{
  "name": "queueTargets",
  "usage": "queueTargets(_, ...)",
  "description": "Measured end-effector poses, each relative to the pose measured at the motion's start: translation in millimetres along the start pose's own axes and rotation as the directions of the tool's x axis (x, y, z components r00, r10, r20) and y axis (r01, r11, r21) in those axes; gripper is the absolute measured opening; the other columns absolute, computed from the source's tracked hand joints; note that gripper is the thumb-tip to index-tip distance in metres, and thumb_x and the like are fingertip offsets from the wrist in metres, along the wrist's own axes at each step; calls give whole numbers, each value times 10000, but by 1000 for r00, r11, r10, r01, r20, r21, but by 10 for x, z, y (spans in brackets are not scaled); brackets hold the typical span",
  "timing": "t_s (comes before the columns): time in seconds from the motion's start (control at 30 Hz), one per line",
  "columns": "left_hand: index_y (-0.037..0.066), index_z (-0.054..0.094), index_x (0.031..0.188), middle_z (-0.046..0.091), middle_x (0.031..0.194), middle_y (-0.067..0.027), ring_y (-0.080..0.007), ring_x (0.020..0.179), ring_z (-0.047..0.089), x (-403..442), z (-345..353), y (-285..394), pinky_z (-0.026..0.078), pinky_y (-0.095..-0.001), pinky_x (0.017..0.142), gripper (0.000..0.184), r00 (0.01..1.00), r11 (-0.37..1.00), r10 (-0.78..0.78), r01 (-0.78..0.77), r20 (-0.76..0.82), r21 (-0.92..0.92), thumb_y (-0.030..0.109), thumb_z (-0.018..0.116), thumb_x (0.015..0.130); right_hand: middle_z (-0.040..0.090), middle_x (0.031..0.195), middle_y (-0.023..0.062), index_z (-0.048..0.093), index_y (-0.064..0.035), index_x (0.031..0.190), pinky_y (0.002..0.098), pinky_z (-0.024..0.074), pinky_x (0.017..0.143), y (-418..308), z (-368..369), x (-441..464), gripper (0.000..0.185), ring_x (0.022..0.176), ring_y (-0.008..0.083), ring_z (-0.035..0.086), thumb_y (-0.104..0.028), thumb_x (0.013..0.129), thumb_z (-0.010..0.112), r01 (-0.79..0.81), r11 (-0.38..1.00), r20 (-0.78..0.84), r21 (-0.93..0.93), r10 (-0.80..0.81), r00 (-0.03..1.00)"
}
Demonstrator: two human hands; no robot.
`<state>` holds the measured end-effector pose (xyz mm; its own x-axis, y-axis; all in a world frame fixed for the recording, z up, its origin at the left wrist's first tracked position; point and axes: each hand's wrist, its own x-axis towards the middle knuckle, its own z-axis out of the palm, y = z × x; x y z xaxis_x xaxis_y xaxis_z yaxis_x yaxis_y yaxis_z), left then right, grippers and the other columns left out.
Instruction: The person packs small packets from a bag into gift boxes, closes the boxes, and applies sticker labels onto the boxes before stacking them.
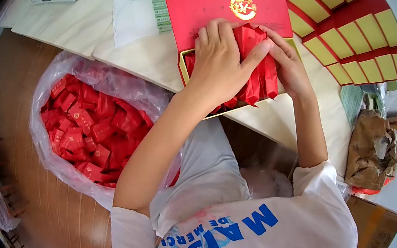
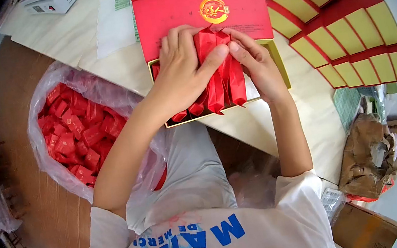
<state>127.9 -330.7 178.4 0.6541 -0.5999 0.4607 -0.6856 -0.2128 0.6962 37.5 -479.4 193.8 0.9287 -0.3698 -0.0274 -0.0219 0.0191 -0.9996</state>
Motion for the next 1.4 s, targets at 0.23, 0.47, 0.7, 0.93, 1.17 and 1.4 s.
queueTargets(0.23,-11,527,1064,520,1027,-166,-327,1034,478,-6,-48,-51,353,-414,892,443,995,998,-66,67,68,-13,413,491,942,610,1164,74,553,-3,1249,270,442,928,85,-32,40,405,1072,129,562,-272,948,576,-56,997,3,-45,57,998)
queueTargets(0.47,-40,480,1130,485,1077,-218,-385,1024,464,106,147,165,395,-447,901,505,999,988,-16,9,-45,-152,412,555,916,605,1170,87,574,3,1166,287,439,949,29,-12,-23,294,1104,151,547,-215,982,506,166,980,-106,111,-155,982)
queueTargets(0.7,24,569,993,577,954,-124,-294,905,559,-36,27,90,358,-379,835,418,998,988,-57,54,17,145,426,589,884,636,1046,42,613,-17,1124,251,474,842,76,-27,-10,296,950,101,589,-253,948,582,6,998,-75,65,-1,997)
queueTargets(0.93,28,619,927,600,922,-116,-285,839,568,-51,-108,-66,363,-375,817,367,996,999,-36,32,87,44,391,605,878,634,961,21,612,-29,1091,225,454,798,97,-35,29,320,896,72,566,-307,932,610,-85,993,28,-78,87,996)
queueTargets(1.17,70,619,1053,569,971,-74,-257,866,574,-100,11,-112,387,-368,791,317,997,970,59,-67,40,232,303,661,843,632,827,79,520,-12,1013,265,460,580,161,102,-33,271,662,92,562,-234,917,643,95,836,-78,-541,-162,984)
queueTargets(1.4,105,584,1174,551,1044,-107,-274,951,576,-156,-72,-48,407,-378,859,371,997,982,43,-53,56,179,211,674,830,614,773,170,482,6,963,398,428,525,133,178,-81,249,554,309,572,-195,918,621,118,616,-33,-779,-228,973)
